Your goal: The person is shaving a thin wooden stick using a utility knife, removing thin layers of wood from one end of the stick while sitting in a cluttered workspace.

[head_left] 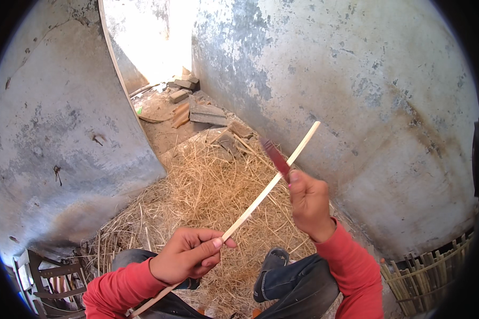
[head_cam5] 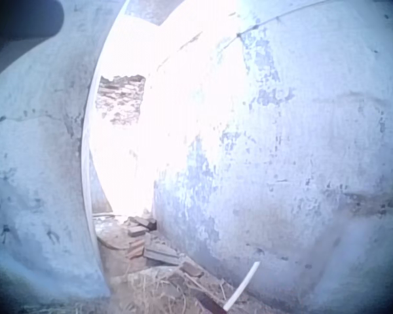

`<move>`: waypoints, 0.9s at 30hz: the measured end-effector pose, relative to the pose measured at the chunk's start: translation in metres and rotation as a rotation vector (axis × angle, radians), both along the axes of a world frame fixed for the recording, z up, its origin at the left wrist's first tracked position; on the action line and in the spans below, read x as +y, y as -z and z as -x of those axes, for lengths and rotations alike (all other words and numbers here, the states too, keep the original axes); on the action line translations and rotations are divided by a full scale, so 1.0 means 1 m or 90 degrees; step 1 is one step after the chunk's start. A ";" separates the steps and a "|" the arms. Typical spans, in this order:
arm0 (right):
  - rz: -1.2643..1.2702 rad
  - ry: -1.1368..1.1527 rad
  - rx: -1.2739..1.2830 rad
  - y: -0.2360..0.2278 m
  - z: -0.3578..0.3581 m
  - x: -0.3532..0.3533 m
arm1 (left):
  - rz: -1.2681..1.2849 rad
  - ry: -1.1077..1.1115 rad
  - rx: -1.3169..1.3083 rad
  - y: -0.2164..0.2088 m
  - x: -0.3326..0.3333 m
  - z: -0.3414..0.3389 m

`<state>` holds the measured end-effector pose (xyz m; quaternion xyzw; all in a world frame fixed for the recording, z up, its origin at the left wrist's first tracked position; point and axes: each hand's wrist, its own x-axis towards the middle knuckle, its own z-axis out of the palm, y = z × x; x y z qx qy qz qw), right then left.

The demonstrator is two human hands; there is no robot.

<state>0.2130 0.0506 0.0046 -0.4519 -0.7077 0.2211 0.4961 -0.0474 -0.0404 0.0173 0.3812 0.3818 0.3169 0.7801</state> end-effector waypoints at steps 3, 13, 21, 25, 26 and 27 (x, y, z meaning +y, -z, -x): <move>0.007 -0.067 -0.047 0.000 0.013 -0.012 | 0.002 -0.008 -0.006 0.000 0.002 0.000; 0.273 -0.188 0.298 0.002 0.022 -0.018 | 0.012 -0.007 -0.058 -0.010 0.006 -0.004; 0.229 -0.179 0.180 -0.009 0.011 -0.006 | -0.004 0.083 0.009 -0.001 0.009 -0.006; 0.238 -0.052 0.382 -0.018 -0.014 0.011 | -0.029 0.107 0.074 0.005 0.002 -0.005; 0.218 -0.017 0.447 -0.017 -0.023 0.017 | -0.053 0.132 0.086 0.009 0.001 -0.001; 0.216 -0.016 0.447 -0.016 -0.032 0.023 | -0.054 0.134 0.085 0.009 0.001 0.002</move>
